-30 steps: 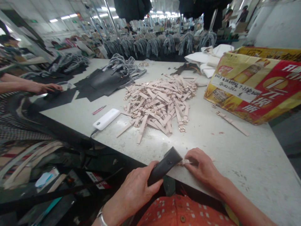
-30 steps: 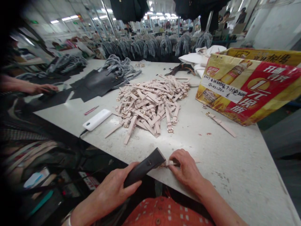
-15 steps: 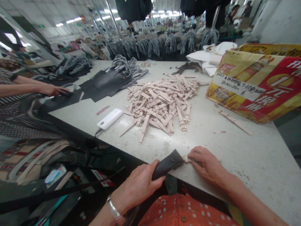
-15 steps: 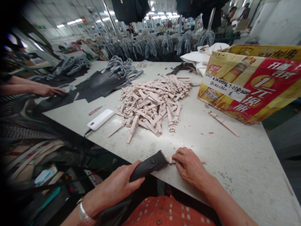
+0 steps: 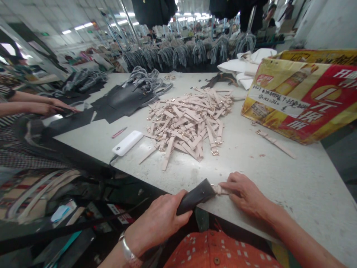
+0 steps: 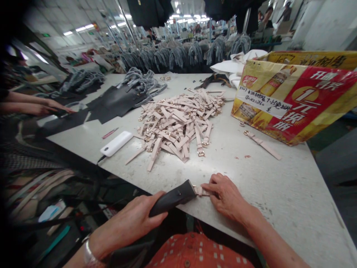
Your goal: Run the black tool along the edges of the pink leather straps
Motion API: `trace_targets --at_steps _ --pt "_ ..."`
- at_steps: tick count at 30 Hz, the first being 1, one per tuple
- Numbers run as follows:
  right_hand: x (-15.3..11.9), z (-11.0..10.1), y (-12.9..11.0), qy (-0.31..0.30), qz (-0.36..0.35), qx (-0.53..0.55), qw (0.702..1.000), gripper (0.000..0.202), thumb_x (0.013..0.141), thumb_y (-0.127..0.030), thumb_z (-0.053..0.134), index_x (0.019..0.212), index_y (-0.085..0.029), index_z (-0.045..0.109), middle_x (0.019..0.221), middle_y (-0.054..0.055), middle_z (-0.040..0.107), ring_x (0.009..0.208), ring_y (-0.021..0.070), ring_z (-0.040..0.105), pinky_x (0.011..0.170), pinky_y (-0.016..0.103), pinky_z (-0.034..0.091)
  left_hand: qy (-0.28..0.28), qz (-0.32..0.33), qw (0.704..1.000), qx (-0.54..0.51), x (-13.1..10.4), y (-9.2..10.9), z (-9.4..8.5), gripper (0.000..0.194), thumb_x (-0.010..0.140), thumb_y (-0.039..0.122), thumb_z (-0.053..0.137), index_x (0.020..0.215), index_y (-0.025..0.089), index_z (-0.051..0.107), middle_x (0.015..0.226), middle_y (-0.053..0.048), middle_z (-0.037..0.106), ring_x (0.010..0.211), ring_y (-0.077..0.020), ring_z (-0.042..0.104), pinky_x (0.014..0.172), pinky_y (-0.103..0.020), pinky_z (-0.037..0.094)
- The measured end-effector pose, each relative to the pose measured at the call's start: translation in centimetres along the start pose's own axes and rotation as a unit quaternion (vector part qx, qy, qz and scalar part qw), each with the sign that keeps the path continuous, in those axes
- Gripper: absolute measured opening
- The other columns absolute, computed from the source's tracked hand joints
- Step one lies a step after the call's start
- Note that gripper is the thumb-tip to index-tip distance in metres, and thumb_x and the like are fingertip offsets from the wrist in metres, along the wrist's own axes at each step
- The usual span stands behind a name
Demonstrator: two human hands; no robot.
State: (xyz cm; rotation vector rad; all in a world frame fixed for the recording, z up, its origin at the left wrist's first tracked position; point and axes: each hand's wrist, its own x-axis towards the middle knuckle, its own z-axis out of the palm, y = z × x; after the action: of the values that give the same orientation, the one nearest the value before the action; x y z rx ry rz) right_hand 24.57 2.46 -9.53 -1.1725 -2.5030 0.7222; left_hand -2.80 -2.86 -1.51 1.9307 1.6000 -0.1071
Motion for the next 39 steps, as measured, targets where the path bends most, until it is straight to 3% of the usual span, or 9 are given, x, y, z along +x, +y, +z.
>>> trace_targets --at_steps 10,14,21,30,39 --pt "-0.1 0.7 0.7 0.017 0.007 0.036 0.999 0.024 0.076 -0.014 0.057 0.093 -0.026 0.068 0.081 0.003 0.055 0.079 0.0186 0.048 0.070 0.031 0.035 0.005 0.020 1.000 -0.010 2.6 1.8 -0.2 0.030 0.082 0.044 0.043 0.095 0.022 0.059 0.077 -0.001 0.063 0.071 -0.0177 0.060 0.062 -0.024 0.040" --pt "-0.2 1.2 1.1 0.045 0.040 0.061 0.996 0.027 0.072 -0.013 0.061 0.095 -0.025 0.068 0.079 0.002 0.056 0.078 0.0182 0.049 0.069 0.031 0.036 0.003 0.004 1.000 0.011 2.2 1.2 -0.8 0.028 0.082 0.042 0.044 0.096 0.023 0.058 0.079 -0.001 0.064 0.074 -0.0181 0.061 0.064 -0.024 0.041" --pt "-0.3 1.7 1.5 0.058 0.029 0.068 0.996 0.023 0.074 -0.017 0.062 0.095 -0.025 0.068 0.082 0.003 0.058 0.080 0.0189 0.051 0.071 0.032 0.036 -0.036 0.026 0.998 0.045 1.1 1.0 -1.9 0.021 0.081 0.038 0.047 0.094 0.025 0.058 0.081 -0.001 0.065 0.077 -0.0187 0.062 0.067 -0.024 0.042" --pt "-0.1 1.0 1.2 0.033 0.036 0.076 0.996 0.023 0.071 -0.012 0.062 0.089 -0.024 0.069 0.078 0.002 0.055 0.079 0.0178 0.048 0.071 0.030 0.034 -0.010 0.031 0.999 0.034 2.7 2.9 -0.6 0.028 0.083 0.043 0.043 0.096 0.022 0.057 0.077 -0.002 0.064 0.071 -0.0183 0.062 0.060 -0.024 0.040" --pt "-0.2 1.5 1.6 0.052 0.042 0.080 0.995 0.024 0.070 -0.014 0.064 0.092 -0.023 0.068 0.077 0.002 0.054 0.077 0.0174 0.049 0.069 0.029 0.033 -0.027 0.010 0.996 0.080 1.1 0.9 -1.7 0.023 0.081 0.039 0.047 0.095 0.025 0.057 0.082 -0.001 0.065 0.079 -0.0193 0.063 0.070 -0.026 0.043"
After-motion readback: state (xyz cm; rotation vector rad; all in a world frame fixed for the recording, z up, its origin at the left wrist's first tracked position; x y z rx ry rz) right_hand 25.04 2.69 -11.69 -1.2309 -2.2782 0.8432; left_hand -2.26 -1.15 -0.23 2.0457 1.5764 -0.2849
